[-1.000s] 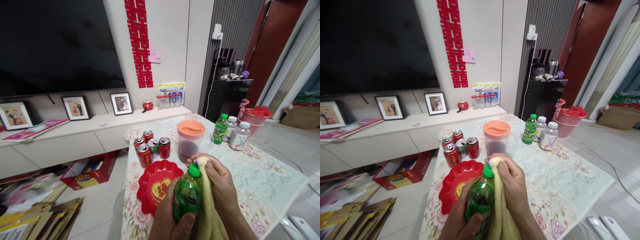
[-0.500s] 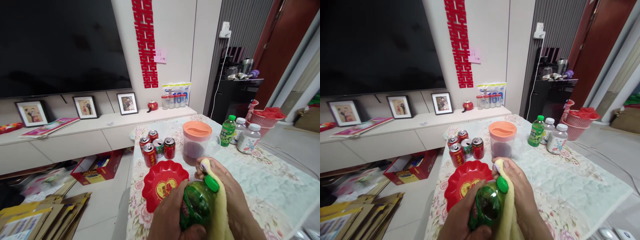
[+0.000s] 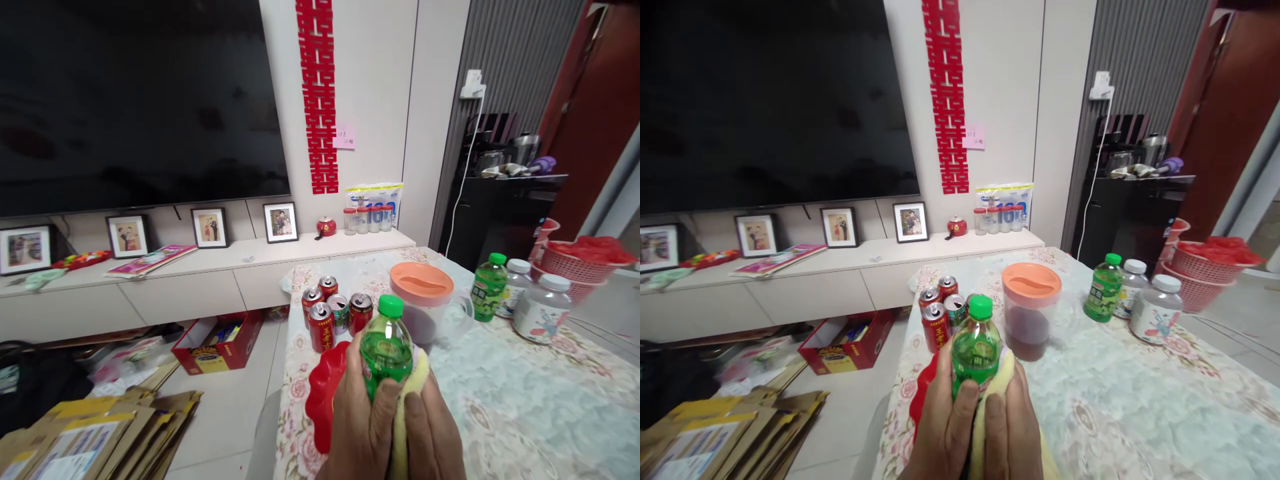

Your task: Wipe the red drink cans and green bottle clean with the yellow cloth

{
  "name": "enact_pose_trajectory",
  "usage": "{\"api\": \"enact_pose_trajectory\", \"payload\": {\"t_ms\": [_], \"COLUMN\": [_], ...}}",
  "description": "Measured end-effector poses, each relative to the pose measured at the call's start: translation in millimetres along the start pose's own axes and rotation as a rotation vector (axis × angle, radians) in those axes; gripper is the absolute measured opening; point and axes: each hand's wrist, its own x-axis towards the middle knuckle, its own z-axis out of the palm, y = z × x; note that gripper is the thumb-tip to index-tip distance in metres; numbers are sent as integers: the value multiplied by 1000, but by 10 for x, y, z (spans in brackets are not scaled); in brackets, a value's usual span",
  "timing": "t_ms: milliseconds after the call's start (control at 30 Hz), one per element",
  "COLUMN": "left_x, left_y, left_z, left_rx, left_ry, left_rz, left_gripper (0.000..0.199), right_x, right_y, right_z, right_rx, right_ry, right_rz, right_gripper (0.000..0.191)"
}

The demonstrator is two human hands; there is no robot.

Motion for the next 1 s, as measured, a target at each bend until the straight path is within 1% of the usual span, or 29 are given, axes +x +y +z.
{"api": "enact_pose_trajectory", "payload": {"t_ms": [67,100,167,233,300,400,433,533,600,667,700,733,800,867,933,1000], "left_x": [73,98,119,106,78,36,25,-4,-27,-47,-54,-56,-48,-36,-44,-86], "left_y": [-48,-79,-148,-215,-274,-362,-389,-447,-446,-413,-388,-362,-321,-313,-350,-420], "left_z": [61,90,136,162,167,148,137,104,83,64,56,50,46,65,116,194], "left_rx": [6,5,5,8,14,31,35,28,33,55,68,80,97,98,54,-24], "left_ry": [61,67,25,-7,-31,-54,-50,-7,31,57,66,70,63,60,102,189], "left_rz": [-25,-33,-17,12,42,72,75,59,10,-46,-77,-112,-193,-267,-258,-174], "left_gripper": [72,72,72,78,84,94,96,100,101,97,93,89,81,74,69,65], "right_x": [53,93,184,265,323,385,403,436,423,381,354,326,278,246,220,185], "right_y": [34,56,105,150,177,200,212,265,293,282,260,227,141,50,-35,-114], "right_z": [63,92,125,112,58,-34,-54,-66,-49,-20,-2,18,59,82,71,27], "right_rx": [-7,-10,-12,-11,-5,-1,-2,-12,-34,-58,-79,-109,-178,-243,-275,-306], "right_ry": [8,18,56,88,93,49,26,-42,-59,-62,-67,-75,-79,-61,-17,31], "right_rz": [-46,-67,-99,-109,-102,-50,-8,122,121,80,56,22,-60,-151,-210,-270], "right_gripper": [50,55,57,51,43,30,28,34,30,19,16,20,35,45,47,47]}}
